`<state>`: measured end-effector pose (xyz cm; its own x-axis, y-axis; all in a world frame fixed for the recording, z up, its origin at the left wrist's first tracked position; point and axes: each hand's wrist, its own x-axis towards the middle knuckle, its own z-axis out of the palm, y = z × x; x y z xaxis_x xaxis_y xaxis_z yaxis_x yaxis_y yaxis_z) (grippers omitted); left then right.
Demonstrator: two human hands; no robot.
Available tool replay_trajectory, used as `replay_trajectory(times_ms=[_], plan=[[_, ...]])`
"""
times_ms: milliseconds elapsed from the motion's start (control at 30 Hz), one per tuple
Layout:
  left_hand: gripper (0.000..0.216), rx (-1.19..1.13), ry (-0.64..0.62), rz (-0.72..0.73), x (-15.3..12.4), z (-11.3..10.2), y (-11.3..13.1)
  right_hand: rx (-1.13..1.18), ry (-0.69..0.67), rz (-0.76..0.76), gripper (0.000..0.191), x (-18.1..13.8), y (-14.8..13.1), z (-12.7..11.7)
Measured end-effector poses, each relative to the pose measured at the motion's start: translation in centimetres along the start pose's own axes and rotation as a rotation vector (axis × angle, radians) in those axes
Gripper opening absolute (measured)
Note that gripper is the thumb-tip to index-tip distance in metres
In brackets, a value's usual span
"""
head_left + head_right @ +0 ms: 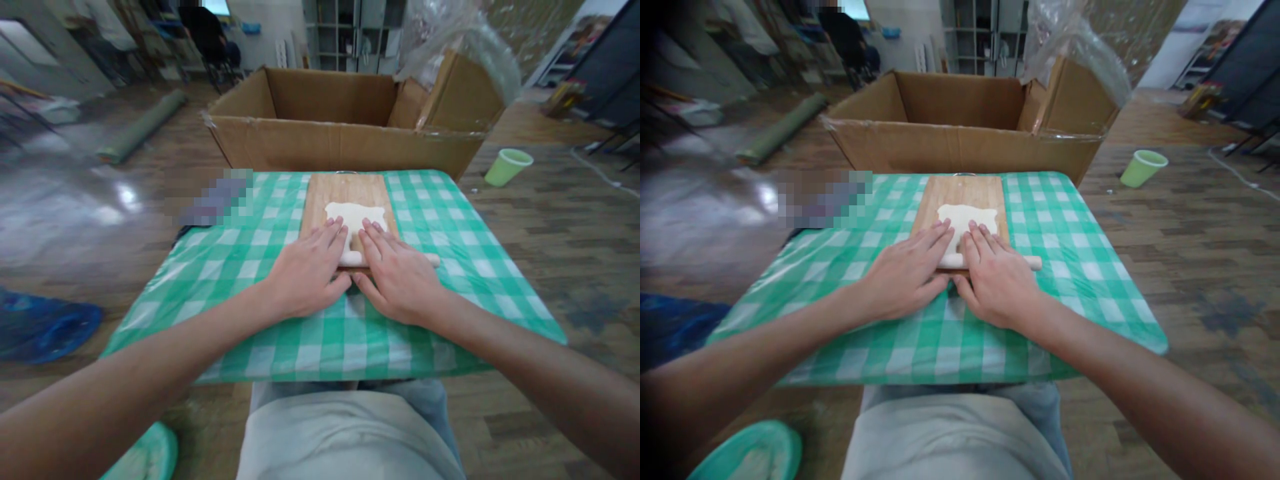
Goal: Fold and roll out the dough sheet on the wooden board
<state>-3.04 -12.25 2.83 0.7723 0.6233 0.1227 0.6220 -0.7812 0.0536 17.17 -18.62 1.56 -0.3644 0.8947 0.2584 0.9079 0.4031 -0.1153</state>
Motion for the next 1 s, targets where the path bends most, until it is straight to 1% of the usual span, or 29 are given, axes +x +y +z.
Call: replay_trajectory(times_ms=[167, 333, 467, 533, 567, 667, 767, 833, 900, 1000], plan=[[0.082, 0.031, -0.013, 0.041, -1.2, 0.2, 0.5, 0.001, 0.000, -0.063, 0.084, -1.1, -0.3, 0.2], [0.079, 0.037, -0.013, 0.010, -0.8, 0.2, 0.5, -0.001, -0.017, -0.065, 0.082, -0.6, 0.2, 0.2], [0.070, 0.009, -0.030, -0.035, 0.5, 0.2, -0.3, 0.020, -0.069, -0.054, 0.073, 0.7, 1.2, -0.1], [0.068, -0.012, -0.049, -0.058, 1.6, 0.3, -1.1, 0.039, -0.090, -0.053, 0.070, 1.8, 2.2, -0.1], [0.066, -0.013, -0.061, -0.046, 2.3, 0.4, -1.6, 0.046, -0.099, -0.053, 0.070, 2.5, 2.9, 0.1], [0.060, 0.018, -0.093, 0.042, 4.8, 0.8, -3.4, 0.062, -0.131, -0.030, 0.074, 4.9, 5.4, 1.0], [0.063, 0.028, -0.096, 0.038, 6.9, 1.1, -4.7, 0.092, -0.162, -0.004, 0.072, 7.1, 7.9, 2.2], [0.067, 0.013, -0.083, 0.013, 7.6, 1.2, -5.0, 0.098, -0.169, -0.024, 0.070, 7.9, 8.8, 2.7], [0.070, -0.008, -0.059, -0.018, 7.5, 1.3, -4.7, 0.071, -0.153, -0.038, 0.068, 7.8, 8.8, 2.7], [0.075, -0.030, -0.013, -0.056, 6.2, 1.3, -3.6, 0.006, -0.124, -0.014, 0.067, 6.5, 7.2, 1.9]])
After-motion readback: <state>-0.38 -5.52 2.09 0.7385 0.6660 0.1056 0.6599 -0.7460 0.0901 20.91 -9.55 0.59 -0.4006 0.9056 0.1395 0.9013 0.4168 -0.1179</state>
